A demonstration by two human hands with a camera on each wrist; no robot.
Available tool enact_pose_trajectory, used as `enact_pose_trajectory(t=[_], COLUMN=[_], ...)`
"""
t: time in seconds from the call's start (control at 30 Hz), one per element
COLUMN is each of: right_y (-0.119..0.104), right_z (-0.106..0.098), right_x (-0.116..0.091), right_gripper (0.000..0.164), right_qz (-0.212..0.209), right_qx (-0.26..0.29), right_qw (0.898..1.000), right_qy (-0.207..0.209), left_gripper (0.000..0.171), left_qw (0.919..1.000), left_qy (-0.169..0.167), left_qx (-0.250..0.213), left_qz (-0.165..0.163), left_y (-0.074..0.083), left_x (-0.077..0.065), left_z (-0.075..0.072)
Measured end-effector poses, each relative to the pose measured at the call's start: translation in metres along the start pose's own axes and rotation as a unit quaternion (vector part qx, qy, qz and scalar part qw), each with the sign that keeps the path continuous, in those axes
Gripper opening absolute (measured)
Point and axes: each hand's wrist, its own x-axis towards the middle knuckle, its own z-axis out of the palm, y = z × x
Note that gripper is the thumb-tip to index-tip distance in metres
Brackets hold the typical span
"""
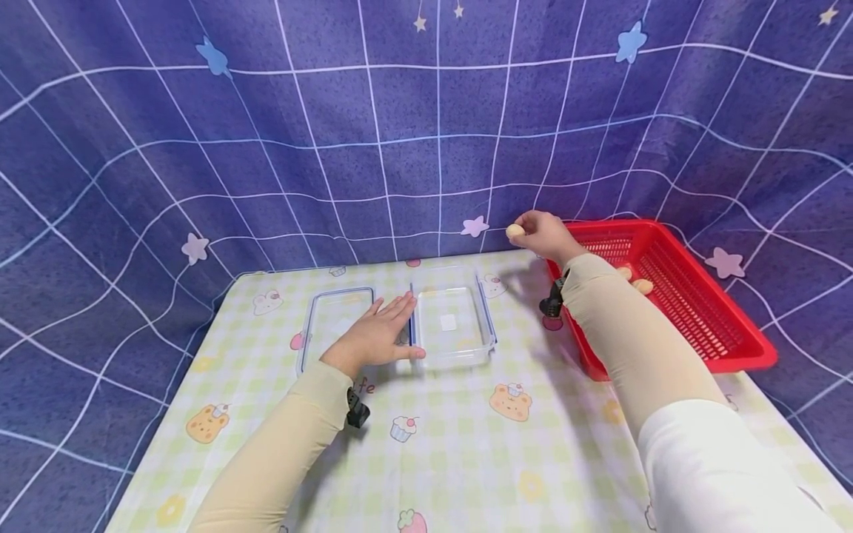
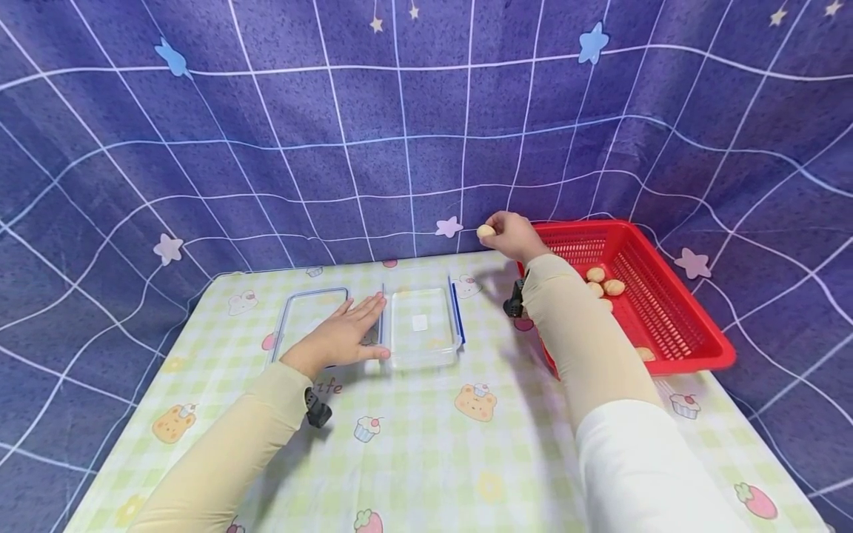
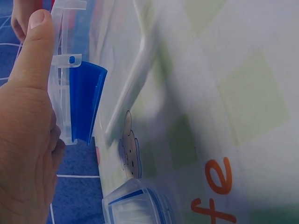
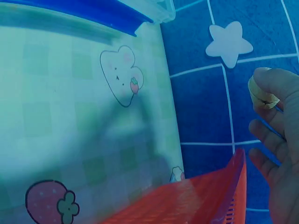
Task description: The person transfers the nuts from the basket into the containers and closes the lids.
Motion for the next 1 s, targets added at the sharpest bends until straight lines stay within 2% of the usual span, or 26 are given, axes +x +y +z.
enact_pose_trajectory(t=[0.83,1.0], right_y=[-0.02,-0.026], right_z=[0.024,0.03], right_x=[0.004,0.005], right_gripper=[0.032,0.033], right_qz=[-0.044,-0.041], right_qx=[0.011,0.019], right_qw=[0.999,0.998], right_qy=[-0.025,-0.035], left_gripper=[0.109,0.109], left_qw=[1.0,1.0], left_qy=[0.001,-0.001], left_qx=[0.002,0.002], left_qz=[0.0,-0.003], left_y=[0.0,0.001], left_x=[0.001,0.001], left_z=[0.0,-0.001])
